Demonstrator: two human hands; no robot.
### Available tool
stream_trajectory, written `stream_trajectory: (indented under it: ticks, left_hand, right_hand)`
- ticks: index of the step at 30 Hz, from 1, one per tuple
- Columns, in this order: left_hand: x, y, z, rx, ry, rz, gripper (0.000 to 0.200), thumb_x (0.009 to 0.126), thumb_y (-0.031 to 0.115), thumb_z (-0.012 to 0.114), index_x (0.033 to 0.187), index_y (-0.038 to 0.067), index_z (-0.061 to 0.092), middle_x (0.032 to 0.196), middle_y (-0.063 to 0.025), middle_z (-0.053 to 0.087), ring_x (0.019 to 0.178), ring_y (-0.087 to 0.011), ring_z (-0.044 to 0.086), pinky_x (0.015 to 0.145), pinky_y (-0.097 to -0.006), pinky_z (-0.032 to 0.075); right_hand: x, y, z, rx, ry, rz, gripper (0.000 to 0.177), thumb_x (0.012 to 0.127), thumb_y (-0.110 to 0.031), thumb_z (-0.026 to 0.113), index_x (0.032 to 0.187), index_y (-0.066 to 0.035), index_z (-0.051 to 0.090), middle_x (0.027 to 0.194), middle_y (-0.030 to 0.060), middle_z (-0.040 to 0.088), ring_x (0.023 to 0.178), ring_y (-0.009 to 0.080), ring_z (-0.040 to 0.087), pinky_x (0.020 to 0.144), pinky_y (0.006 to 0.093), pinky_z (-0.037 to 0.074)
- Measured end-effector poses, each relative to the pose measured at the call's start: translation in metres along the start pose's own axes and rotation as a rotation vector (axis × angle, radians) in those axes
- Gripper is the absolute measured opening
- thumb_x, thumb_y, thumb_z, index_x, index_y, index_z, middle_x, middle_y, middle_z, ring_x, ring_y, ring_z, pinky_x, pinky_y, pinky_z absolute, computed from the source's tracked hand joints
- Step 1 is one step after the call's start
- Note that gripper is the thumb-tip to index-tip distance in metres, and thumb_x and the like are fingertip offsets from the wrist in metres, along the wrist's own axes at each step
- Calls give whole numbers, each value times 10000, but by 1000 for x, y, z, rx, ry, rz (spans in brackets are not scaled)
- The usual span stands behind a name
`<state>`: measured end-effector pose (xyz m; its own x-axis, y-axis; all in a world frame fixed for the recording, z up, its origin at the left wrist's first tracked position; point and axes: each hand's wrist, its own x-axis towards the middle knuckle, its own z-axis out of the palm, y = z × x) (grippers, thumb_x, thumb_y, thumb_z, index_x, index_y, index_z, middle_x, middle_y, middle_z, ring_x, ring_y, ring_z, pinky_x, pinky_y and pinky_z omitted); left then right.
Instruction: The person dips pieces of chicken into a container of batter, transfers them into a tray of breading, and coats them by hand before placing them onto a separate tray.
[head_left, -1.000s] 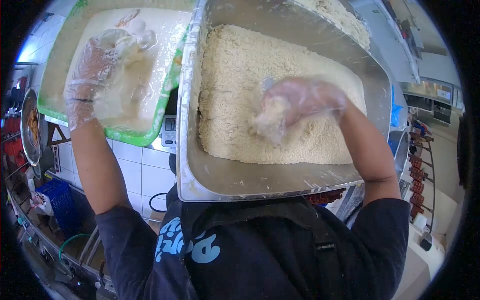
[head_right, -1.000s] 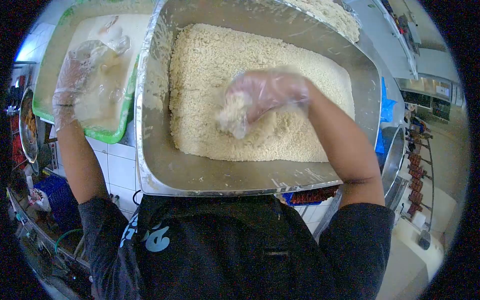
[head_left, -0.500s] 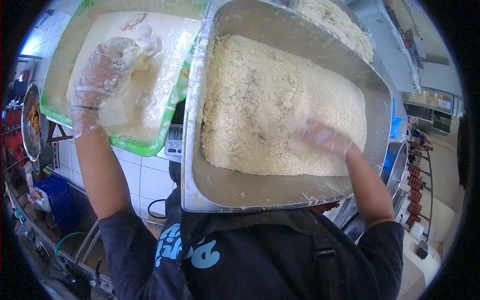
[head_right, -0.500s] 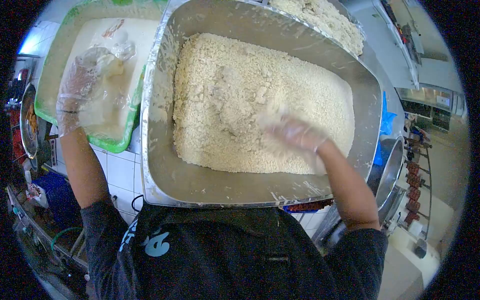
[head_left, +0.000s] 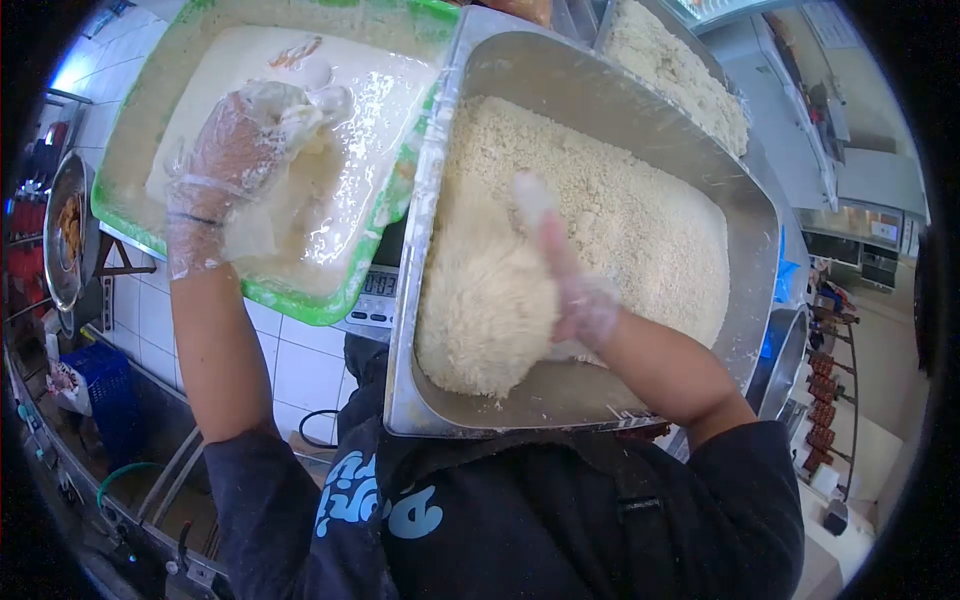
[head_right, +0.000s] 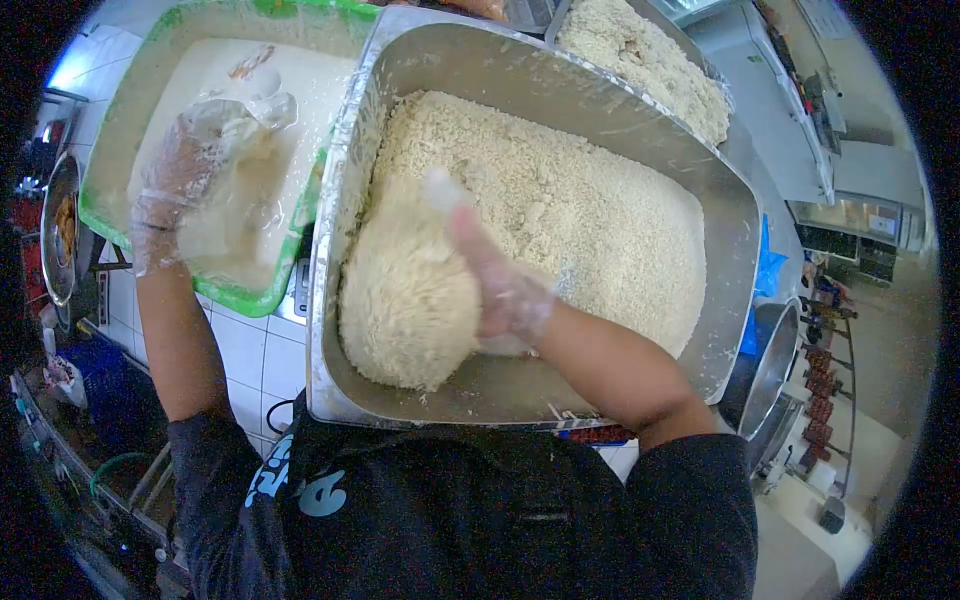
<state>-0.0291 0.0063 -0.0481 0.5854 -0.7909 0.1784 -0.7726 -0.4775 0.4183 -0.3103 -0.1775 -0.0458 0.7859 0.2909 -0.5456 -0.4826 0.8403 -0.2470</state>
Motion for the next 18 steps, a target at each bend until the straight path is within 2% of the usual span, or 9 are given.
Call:
stream_trajectory:
  ticks: [1, 3, 4, 6, 7, 9, 12, 15, 18]
  left_hand:
    - [1, 0, -1, 0, 2, 3, 197, 779, 144, 554, 938, 30, 575, 899, -122, 592, 828, -232, 560, 747, -316, 431]
    - [0, 0, 1, 0, -1, 5, 195, 778, 144, 554, 936, 30, 574, 897, -122, 592, 827, -233, 560, 745, -316, 432]
    - [1, -1, 0, -6, -3, 6, 195, 778, 144, 554, 936, 31, 574, 896, -122, 592, 826, -233, 560, 745, -317, 432]
    - [2, -2, 0, -8, -7, 11, 194, 778, 144, 555, 934, 31, 573, 894, -122, 591, 825, -234, 560, 743, -317, 433]
    - [0, 0, 1, -9, -6, 11, 193, 778, 145, 555, 934, 32, 573, 893, -122, 591, 824, -234, 560, 742, -318, 433]
    - [1, -1, 0, -17, -12, 13, 192, 777, 145, 555, 932, 32, 573, 891, -122, 591, 822, -235, 560, 740, -319, 434]
    - [1, 0, 1, -20, -12, 17, 191, 777, 145, 555, 930, 33, 572, 888, -121, 591, 820, -237, 560, 738, -320, 435]
    - [1, -2, 1, -24, -7, 29, 189, 776, 146, 555, 928, 34, 571, 885, -121, 590, 818, -238, 560, 735, -321, 436]
    - [2, -1, 1, -28, -18, 38, 187, 776, 146, 555, 926, 35, 571, 882, -121, 590, 815, -239, 560, 732, -322, 436]
  right_hand:
    - [-13, -16, -3, 181, -163, 22, 917, 668, -657, 532, 1304, -50, 273, 1282, 192, 360, 1174, 337, 371, 942, 485, 339]
    - [-40, -39, -3, -132, 419, -249, 701, 750, -481, 584, 1246, -38, 363, 1153, 174, 492, 1010, 271, 528, 851, 380, 448]
    - [-57, -61, -13, -708, 478, -294, 609, 780, -392, 578, 1230, -32, 380, 1093, 160, 528, 909, 238, 562, 794, 330, 472]
    - [-70, -77, -21, -1381, 676, -316, 510, 825, -308, 546, 1221, -28, 388, 1046, 146, 554, 800, 189, 589, 710, 269, 495]
    - [-71, -75, -13, -1470, 845, -308, 501, 839, -312, 521, 1228, -30, 379, 1059, 145, 545, 791, 173, 582, 684, 258, 495]
    - [-65, -61, -2, -1811, 905, -368, 498, 866, -320, 454, 1258, -37, 334, 1127, 138, 495, 879, 169, 523, 741, 264, 441]
    - [-39, -17, 5, -2534, 434, -566, 516, 905, -334, 326, 1326, -53, 225, 1289, 120, 370, 1171, 205, 369, 994, 316, 283]
    - [-52, -22, -55, -2518, 641, -492, 515, 903, -334, 309, 1348, -101, 195, 1327, 102, 333, 1240, 227, 271, 1056, 334, 124]
    - [-42, -53, -59, -1869, 684, -661, 515, 891, -318, 333, 1344, -107, 206, 1312, 108, 353, 1214, 242, 314, 1032, 345, 193]
